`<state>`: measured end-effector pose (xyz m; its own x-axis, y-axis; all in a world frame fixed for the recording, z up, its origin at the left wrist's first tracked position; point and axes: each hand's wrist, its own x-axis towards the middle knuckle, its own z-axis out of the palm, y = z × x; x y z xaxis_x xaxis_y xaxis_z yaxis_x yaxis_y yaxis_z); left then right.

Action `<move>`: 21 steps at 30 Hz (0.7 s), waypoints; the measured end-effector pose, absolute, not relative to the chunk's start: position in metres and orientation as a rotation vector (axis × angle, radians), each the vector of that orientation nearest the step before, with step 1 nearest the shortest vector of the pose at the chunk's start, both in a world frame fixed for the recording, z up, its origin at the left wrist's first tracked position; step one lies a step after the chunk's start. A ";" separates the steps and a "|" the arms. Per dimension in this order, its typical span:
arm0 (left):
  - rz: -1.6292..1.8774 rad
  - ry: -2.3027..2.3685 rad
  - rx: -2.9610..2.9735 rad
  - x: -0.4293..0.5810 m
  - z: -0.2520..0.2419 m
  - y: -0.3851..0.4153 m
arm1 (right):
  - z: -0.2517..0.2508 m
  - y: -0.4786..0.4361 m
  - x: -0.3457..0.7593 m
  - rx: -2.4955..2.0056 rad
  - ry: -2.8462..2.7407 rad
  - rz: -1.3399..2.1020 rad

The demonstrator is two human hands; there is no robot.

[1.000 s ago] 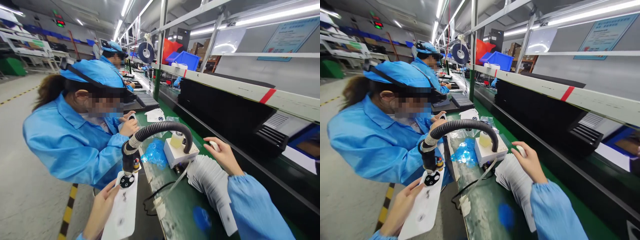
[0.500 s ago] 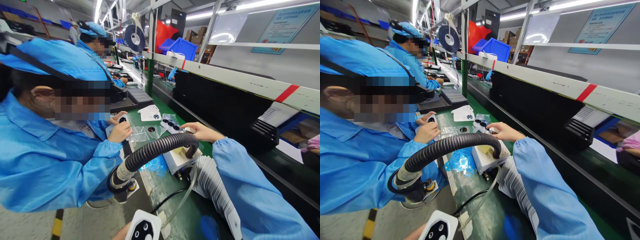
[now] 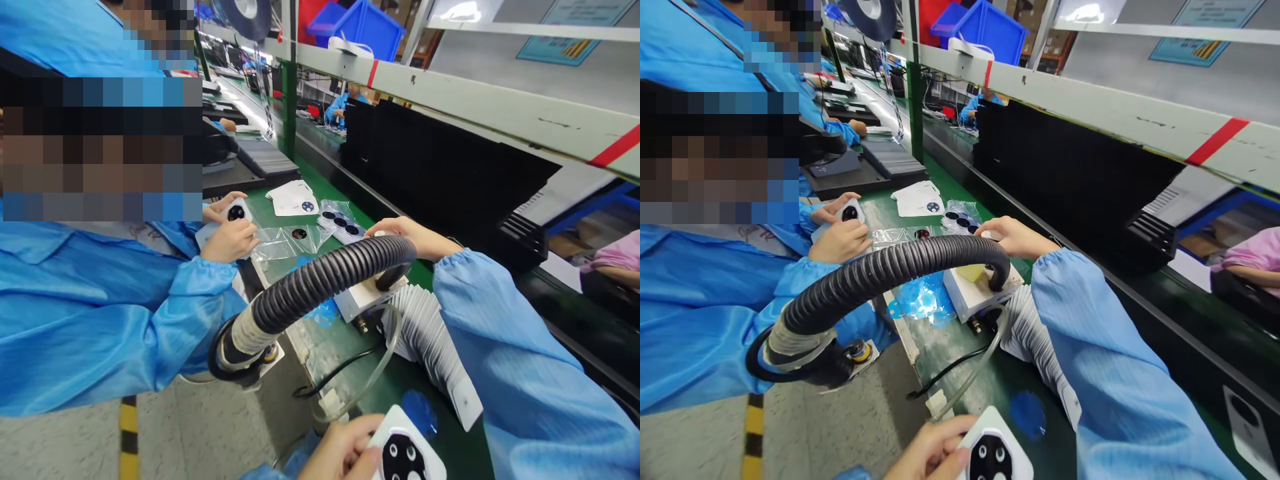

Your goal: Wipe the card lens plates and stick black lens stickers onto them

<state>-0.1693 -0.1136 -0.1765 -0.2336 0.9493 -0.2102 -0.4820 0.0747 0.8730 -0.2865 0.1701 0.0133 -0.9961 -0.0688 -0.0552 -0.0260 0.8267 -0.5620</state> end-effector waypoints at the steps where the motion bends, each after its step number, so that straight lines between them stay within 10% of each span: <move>1: 1.522 1.115 0.578 -0.166 -0.177 -0.108 | 0.015 0.169 -0.286 -0.084 2.932 -0.898; 21: 1.581 1.250 0.577 -0.145 -0.206 -0.075 | 0.018 0.164 -0.286 -0.134 2.973 -0.815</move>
